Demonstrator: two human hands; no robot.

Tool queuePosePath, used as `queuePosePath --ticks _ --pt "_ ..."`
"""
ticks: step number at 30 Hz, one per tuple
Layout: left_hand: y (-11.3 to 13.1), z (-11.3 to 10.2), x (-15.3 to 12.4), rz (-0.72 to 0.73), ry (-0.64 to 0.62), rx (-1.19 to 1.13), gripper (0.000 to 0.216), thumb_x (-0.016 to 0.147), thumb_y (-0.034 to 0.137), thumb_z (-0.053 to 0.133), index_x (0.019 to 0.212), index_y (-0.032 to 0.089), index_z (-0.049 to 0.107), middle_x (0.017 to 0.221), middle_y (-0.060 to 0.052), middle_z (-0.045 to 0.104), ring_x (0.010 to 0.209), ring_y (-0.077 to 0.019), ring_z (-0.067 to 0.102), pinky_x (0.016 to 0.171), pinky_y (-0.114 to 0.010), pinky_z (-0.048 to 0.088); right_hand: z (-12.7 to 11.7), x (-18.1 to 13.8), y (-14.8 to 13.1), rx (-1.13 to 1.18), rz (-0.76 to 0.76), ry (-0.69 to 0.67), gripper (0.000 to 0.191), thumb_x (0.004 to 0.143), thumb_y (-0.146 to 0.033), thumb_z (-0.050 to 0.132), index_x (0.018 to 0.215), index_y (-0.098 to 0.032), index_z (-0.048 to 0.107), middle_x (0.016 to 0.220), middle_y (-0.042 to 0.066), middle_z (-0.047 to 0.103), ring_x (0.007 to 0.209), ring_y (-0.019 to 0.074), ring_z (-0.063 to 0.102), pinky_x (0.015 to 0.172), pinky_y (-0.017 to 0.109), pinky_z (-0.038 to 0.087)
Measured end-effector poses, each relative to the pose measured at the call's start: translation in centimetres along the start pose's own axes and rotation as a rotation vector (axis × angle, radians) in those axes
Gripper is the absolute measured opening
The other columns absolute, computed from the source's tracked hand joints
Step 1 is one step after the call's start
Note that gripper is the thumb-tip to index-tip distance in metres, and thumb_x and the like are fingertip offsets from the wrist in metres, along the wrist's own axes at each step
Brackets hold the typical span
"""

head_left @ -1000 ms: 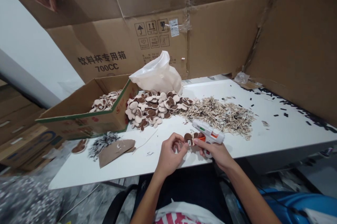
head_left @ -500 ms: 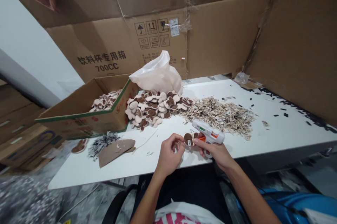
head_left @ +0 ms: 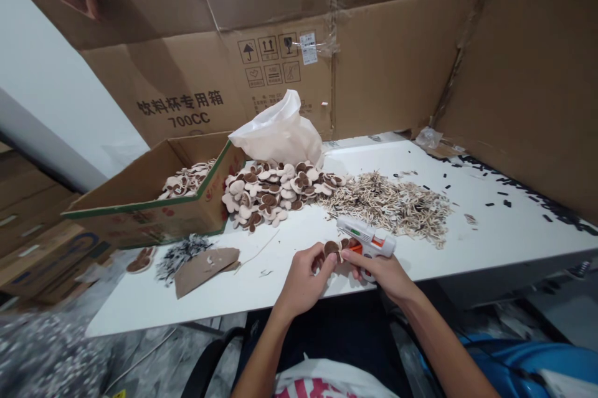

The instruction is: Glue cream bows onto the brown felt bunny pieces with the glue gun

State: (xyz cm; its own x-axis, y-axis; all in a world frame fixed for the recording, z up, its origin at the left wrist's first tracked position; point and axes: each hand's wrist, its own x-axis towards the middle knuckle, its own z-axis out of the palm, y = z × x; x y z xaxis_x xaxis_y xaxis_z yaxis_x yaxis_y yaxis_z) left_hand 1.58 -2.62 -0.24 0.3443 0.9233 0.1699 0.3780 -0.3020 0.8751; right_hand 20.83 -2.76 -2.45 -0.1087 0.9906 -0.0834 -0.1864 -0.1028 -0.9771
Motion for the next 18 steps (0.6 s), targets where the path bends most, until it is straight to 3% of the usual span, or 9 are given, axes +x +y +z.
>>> queuePosePath --ticks 6,14,18 --pt "-0.34 0.19 -0.10 -0.003 0.025 0.000 0.036 0.100 0.045 0.051 0.078 0.019 0.062 0.066 0.002 0.057 0.063 -0.0138 0.049 0.062 -0.025 0.036 -0.06 0.21 0.36 0.001 -0.022 -0.021 0.035 0.075 -0.050 0.087 0.083 -0.020 0.071 0.062 -0.001 0.067 0.048 0.0136 0.056 0.048 0.026 0.041" --pt "-0.39 0.09 -0.15 0.010 0.047 0.046 0.034 0.100 0.041 0.053 0.074 0.019 0.057 0.064 0.004 0.049 0.061 -0.0130 0.043 0.061 -0.025 0.033 0.33 0.03 -0.28 -0.036 -0.025 -0.086 0.033 0.080 -0.050 0.082 0.076 -0.019 0.072 0.054 -0.001 0.062 0.048 0.0133 0.053 0.047 0.025 0.039" --pt "-0.23 0.14 -0.08 -0.009 0.029 -0.013 0.035 0.100 0.042 0.052 0.077 0.019 0.063 0.067 0.002 0.058 0.063 -0.0137 0.047 0.063 -0.025 0.036 0.32 -0.04 -0.36 -0.022 -0.018 -0.042 0.033 0.078 -0.051 0.084 0.079 -0.020 0.072 0.058 -0.001 0.064 0.048 0.0137 0.055 0.047 0.026 0.040"
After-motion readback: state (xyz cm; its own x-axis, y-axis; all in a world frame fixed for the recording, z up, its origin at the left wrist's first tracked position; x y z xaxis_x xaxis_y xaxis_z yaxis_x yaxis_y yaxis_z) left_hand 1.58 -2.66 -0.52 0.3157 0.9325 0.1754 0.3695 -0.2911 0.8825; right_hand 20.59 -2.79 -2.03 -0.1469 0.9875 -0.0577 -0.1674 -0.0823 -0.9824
